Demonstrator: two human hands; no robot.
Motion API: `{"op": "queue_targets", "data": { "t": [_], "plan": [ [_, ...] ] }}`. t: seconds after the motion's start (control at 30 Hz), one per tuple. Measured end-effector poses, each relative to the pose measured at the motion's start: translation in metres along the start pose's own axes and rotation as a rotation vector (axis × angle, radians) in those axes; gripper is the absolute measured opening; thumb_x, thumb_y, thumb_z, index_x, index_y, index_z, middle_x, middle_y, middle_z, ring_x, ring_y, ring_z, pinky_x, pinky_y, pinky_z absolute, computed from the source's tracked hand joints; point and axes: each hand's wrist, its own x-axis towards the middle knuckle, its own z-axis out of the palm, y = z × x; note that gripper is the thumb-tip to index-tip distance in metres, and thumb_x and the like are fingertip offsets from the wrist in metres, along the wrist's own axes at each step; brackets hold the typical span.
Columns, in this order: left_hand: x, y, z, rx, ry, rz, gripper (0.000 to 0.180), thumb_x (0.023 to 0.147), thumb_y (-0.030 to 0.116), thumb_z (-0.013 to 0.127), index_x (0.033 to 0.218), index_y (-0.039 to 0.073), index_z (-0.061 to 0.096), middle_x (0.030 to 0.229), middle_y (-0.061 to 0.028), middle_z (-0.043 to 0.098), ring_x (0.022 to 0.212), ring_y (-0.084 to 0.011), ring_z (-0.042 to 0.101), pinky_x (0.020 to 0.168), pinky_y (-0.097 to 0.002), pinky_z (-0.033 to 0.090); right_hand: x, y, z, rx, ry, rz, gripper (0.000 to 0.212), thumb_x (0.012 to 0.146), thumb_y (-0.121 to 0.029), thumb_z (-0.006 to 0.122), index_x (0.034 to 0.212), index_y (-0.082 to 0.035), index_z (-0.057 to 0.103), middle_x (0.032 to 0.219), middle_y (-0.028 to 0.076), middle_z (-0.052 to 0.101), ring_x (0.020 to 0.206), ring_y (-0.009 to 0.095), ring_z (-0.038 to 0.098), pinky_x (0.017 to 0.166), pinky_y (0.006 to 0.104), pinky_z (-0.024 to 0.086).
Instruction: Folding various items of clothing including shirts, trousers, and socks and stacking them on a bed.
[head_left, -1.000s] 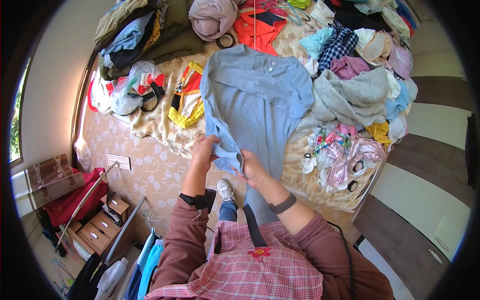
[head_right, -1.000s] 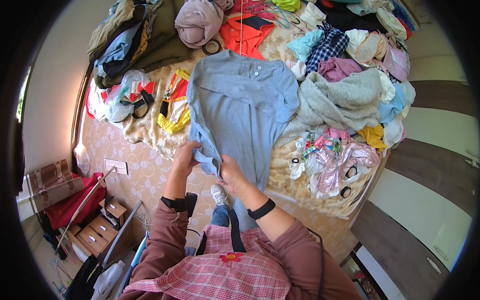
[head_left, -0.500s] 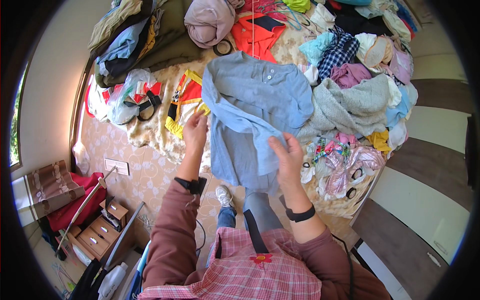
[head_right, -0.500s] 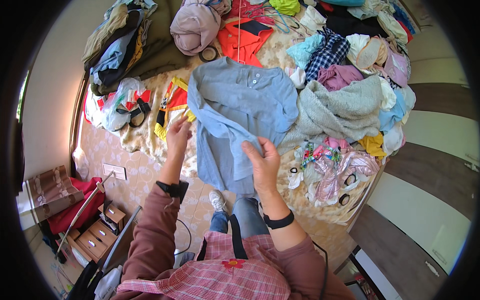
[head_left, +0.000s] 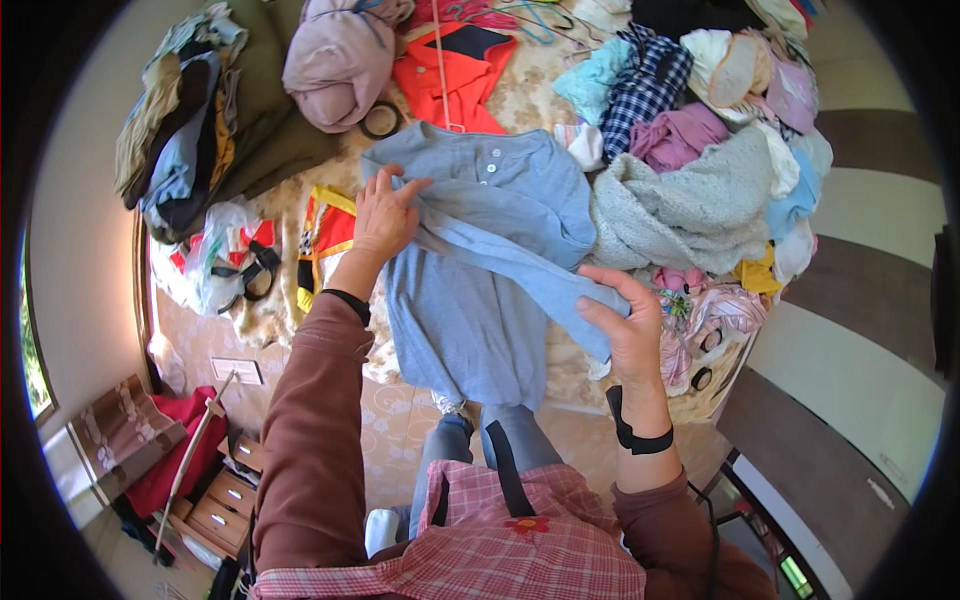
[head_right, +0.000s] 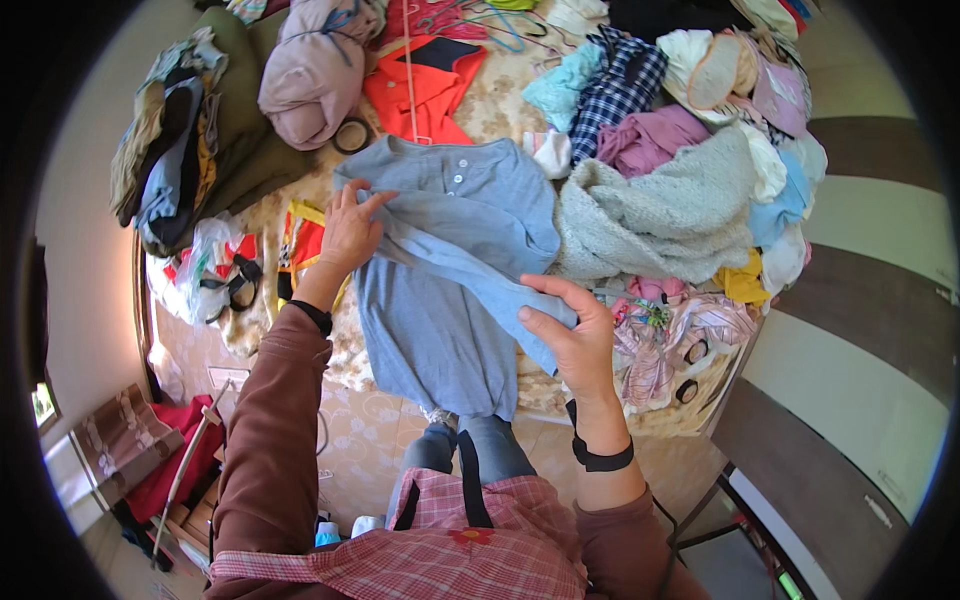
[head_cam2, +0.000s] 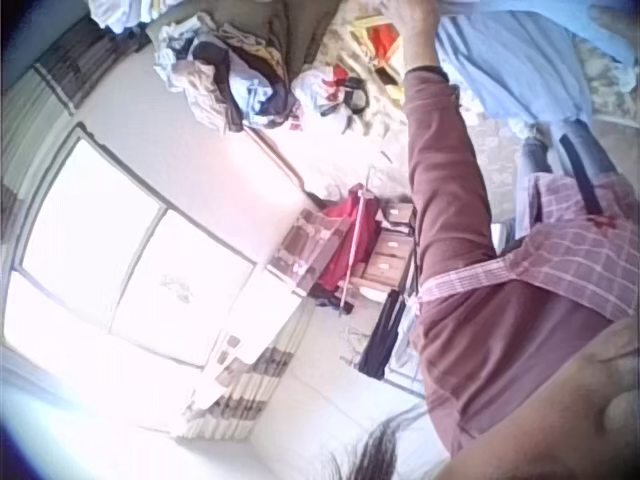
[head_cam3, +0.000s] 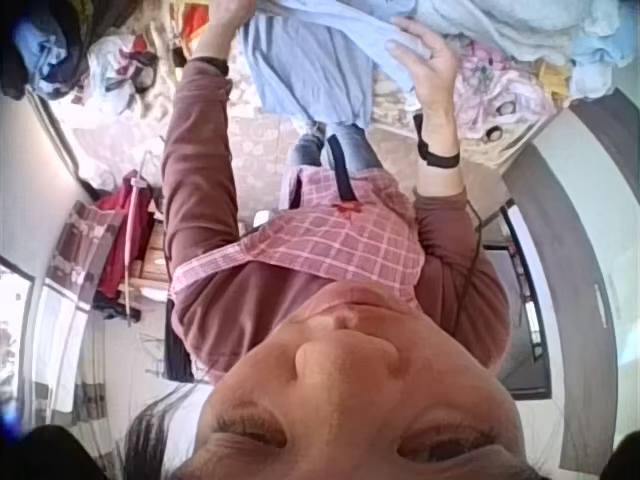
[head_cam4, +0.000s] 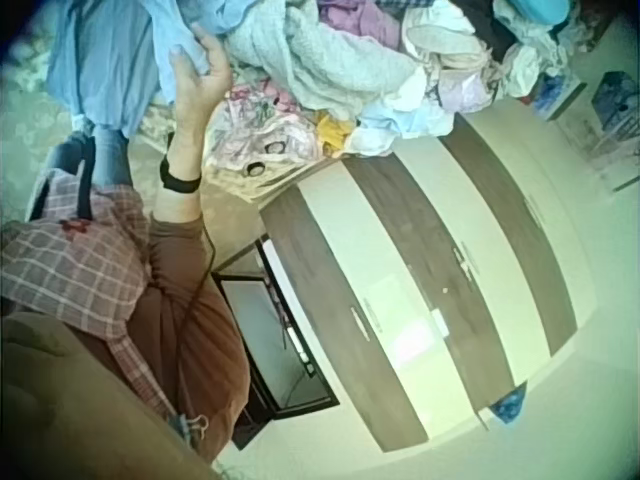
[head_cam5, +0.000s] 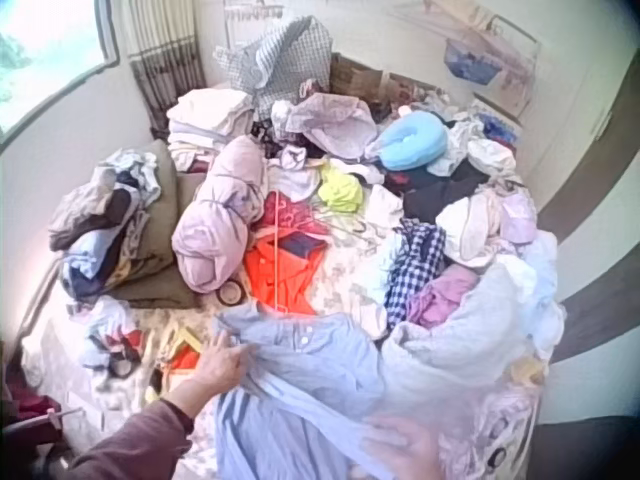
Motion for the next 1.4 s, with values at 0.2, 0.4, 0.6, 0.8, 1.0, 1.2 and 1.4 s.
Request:
{"op": "queue_targets", "data": {
  "t": [0.2,0.4,0.6,0.8,1.0,1.2,1.4],
  "plan": [
    [0.007,-0.017,-0.005,0.024,-0.12,0.161,0.013,0.071,0.019,0.057,0.082,0.015,0.065,0.108,-0.0065,0.056,0.107,-0.0266,0.047,0.093,-0.0467,0.035,-0.004,0.005,-0.003,0.16,0.088,-0.051,0.042,0.079,-0.001,0.069,0.119,0.001,0.055,0.099,0.004,0.063,0.087,0.008,0.057,0.077,0.0228,0.046],
    [0.01,-0.064,-0.004,-0.271,-0.284,-0.051,0.017,0.079,0.022,0.051,0.091,0.015,0.062,0.093,-0.0102,0.061,0.095,-0.029,0.052,0.091,-0.0469,0.035,0.003,0.045,-0.002,0.076,0.332,-0.02,0.033,0.083,-0.005,0.067,0.113,0.003,0.059,0.092,0.004,0.064,0.081,0.007,0.058,0.074,0.0213,0.047],
    [0.026,-0.077,-0.004,-0.265,-0.09,-0.123,0.013,0.085,0.025,0.056,0.094,0.016,0.059,0.079,-0.0083,0.058,0.083,-0.0286,0.055,0.079,-0.0424,0.037,0.034,0.105,-0.004,-0.09,0.511,0.01,0.018,0.082,-0.011,0.068,0.095,0.002,0.064,0.078,0.002,0.064,0.07,0.008,0.057,0.062,0.023,0.044],
    [0.039,-0.074,0.016,-0.022,0.009,-0.057,0.015,0.083,0.026,0.059,0.096,0.018,0.059,0.084,-0.0081,0.06,0.088,-0.0279,0.055,0.079,-0.0435,0.037,0.085,0.128,-0.004,-0.691,0.828,-0.168,0.025,0.073,-0.022,0.074,0.078,-0.003,0.058,0.062,0.01,0.051,0.057,0.024,0.051,0.056,0.0358,0.041],
    [0.007,-0.074,0.018,-0.09,0.358,-0.078,0.025,0.083,0.022,0.062,0.103,0.008,0.057,0.093,-0.0145,0.058,0.092,-0.0327,0.052,0.079,-0.0436,0.04,0.076,0.125,0.013,-0.727,0.892,-0.166,0.032,0.071,-0.026,0.076,0.085,-0.006,0.055,0.073,0.007,0.052,0.066,0.023,0.051,0.06,0.0361,0.042],
    [-0.125,-0.008,0.037,-0.336,0.259,-0.479,0.042,0.082,0.035,0.067,0.092,-0.002,0.049,0.085,-0.0155,0.05,0.081,-0.0308,0.049,0.071,-0.041,0.04,0.023,0.148,0.016,-0.714,0.888,-0.15,0.04,0.071,-0.028,0.077,0.09,-0.004,0.052,0.082,0.009,0.052,0.074,0.022,0.051,0.065,0.0348,0.042],
    [-0.218,0.047,0.082,-0.212,-0.02,-0.719,0.063,0.069,0.046,0.073,0.099,-0.002,0.047,0.094,-0.0179,0.05,0.089,-0.0369,0.051,0.078,-0.0476,0.042,-0.073,0.222,0.025,-0.781,0.556,0.107,0.038,0.071,-0.029,0.075,0.09,-0.004,0.053,0.084,0.011,0.053,0.076,0.027,0.054,0.07,0.0377,0.044]
  ]
}}
